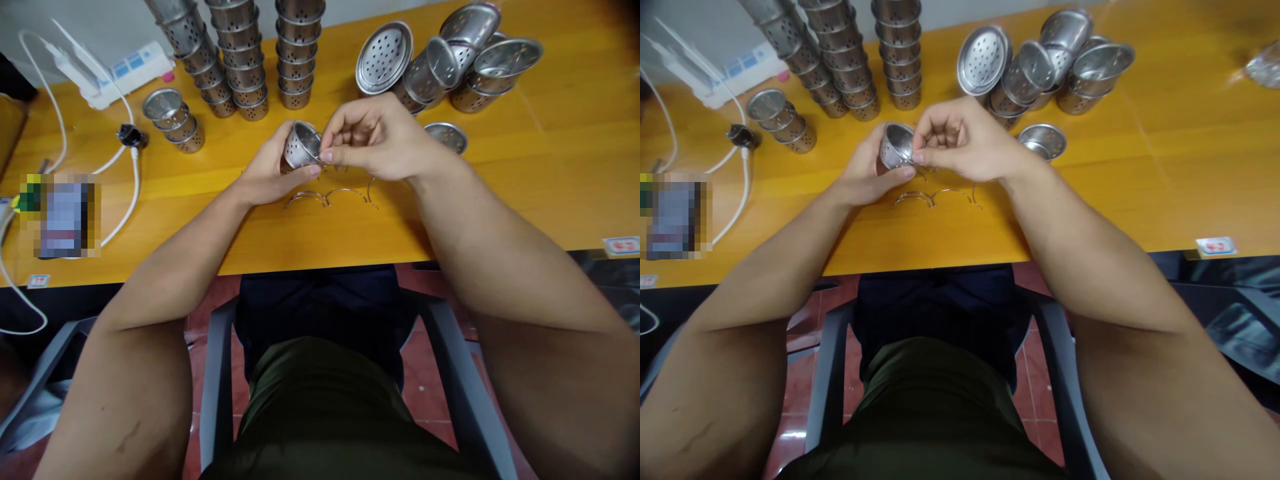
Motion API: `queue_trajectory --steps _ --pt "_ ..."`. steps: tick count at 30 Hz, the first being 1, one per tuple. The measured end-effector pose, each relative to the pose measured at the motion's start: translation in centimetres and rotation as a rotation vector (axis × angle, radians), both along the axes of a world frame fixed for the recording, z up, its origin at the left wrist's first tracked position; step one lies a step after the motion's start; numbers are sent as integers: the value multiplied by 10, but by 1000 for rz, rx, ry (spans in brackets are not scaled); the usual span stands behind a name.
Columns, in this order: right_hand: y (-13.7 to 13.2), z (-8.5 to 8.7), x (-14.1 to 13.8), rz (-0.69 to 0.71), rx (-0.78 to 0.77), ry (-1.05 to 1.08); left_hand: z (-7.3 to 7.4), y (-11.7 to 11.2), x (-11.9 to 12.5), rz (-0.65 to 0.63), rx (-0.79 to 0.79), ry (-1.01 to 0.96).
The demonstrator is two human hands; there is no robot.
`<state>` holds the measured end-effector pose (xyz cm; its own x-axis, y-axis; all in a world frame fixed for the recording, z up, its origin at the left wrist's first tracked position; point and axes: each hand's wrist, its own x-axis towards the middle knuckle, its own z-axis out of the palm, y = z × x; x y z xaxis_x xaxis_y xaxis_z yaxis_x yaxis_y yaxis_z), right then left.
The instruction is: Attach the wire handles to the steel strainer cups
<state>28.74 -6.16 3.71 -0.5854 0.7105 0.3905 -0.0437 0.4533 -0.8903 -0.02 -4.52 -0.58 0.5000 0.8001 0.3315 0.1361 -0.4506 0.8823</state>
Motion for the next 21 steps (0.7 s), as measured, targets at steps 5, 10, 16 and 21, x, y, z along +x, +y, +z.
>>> queue_trajectory --steps 5,10,16,21 --pt "1 -1 0 19 -22 4 3 -2 1 -17 -8 -5" --pt "-3 2 -1 5 5 -30 6 -2 2 30 -36 -6" --pt "-8 4 -2 5 102 -19 3 -1 1 -38 61 -32" --pt "-5 2 -2 -32 89 1 3 -2 2 5 20 -35"
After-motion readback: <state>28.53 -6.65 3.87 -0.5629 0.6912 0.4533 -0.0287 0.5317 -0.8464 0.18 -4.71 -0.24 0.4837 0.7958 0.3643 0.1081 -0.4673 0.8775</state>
